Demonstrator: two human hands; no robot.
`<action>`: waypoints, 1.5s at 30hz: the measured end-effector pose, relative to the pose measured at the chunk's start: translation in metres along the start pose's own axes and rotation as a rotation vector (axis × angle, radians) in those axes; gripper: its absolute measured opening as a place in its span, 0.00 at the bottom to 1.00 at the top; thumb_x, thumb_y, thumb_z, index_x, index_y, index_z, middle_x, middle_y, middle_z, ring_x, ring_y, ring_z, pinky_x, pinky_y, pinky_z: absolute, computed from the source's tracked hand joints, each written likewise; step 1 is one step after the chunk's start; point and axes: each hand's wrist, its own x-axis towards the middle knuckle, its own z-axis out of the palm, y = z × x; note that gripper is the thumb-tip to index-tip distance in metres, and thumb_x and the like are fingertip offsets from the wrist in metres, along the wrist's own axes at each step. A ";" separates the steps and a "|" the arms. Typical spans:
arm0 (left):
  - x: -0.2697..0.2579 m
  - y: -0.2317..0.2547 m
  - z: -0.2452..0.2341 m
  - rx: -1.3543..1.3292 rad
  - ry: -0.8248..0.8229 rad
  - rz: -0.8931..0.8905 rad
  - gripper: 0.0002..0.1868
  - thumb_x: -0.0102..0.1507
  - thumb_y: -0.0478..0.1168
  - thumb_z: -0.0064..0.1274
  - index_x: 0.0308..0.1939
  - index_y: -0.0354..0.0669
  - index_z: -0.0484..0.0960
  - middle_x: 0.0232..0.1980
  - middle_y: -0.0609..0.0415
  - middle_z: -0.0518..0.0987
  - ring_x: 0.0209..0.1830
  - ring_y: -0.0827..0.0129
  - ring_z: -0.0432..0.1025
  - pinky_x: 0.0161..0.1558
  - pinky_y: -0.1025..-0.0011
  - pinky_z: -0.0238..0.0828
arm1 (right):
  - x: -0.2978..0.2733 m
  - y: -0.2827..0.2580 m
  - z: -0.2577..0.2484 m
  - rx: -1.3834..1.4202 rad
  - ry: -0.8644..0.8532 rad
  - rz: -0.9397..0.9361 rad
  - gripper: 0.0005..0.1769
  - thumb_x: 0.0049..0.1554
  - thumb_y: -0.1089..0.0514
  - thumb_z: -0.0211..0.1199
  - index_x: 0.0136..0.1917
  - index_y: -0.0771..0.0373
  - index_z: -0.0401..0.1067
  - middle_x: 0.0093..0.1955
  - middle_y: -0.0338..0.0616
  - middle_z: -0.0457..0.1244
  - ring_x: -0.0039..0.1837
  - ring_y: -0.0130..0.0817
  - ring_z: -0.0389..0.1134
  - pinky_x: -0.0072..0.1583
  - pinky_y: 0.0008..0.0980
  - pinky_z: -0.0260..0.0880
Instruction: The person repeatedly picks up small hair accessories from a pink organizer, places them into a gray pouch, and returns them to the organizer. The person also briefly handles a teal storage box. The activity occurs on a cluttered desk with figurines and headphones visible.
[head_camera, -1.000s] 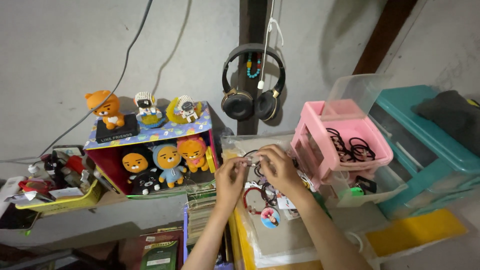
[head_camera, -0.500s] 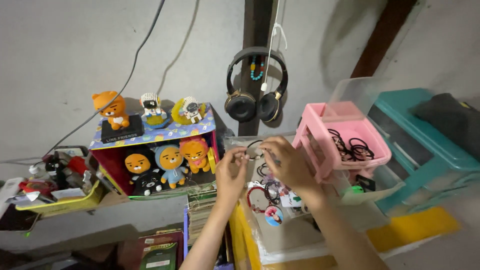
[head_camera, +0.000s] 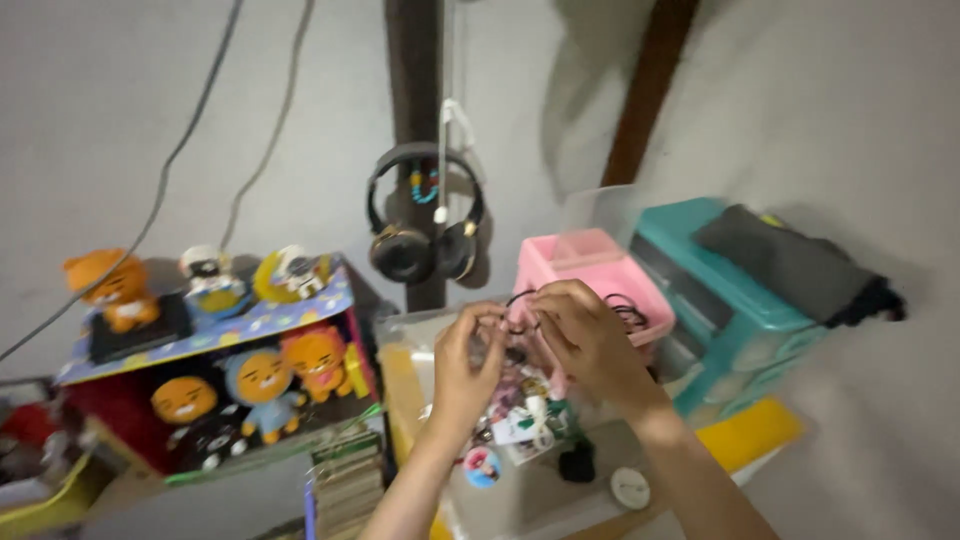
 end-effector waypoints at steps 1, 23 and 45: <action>0.004 0.001 0.009 -0.017 -0.006 0.014 0.11 0.62 0.33 0.56 0.47 0.51 0.82 0.34 0.56 0.85 0.29 0.59 0.75 0.40 0.62 0.71 | -0.005 0.007 -0.007 -0.021 0.006 -0.002 0.11 0.57 0.70 0.62 0.52 0.60 0.74 0.50 0.44 0.67 0.52 0.47 0.74 0.52 0.40 0.76; 0.067 -0.019 0.140 0.634 -0.546 0.184 0.11 0.66 0.52 0.47 0.37 0.58 0.84 0.32 0.57 0.84 0.38 0.58 0.76 0.53 0.56 0.59 | -0.051 0.113 -0.064 -0.485 -0.271 0.481 0.15 0.54 0.61 0.61 0.55 0.55 0.76 0.51 0.42 0.67 0.61 0.47 0.67 0.60 0.42 0.73; 0.065 -0.009 0.135 0.671 -0.634 0.089 0.22 0.67 0.53 0.40 0.30 0.48 0.86 0.34 0.50 0.85 0.41 0.55 0.76 0.59 0.55 0.56 | -0.067 0.138 -0.052 -0.606 -0.398 0.341 0.18 0.48 0.63 0.56 0.50 0.54 0.77 0.51 0.39 0.66 0.59 0.44 0.62 0.58 0.33 0.69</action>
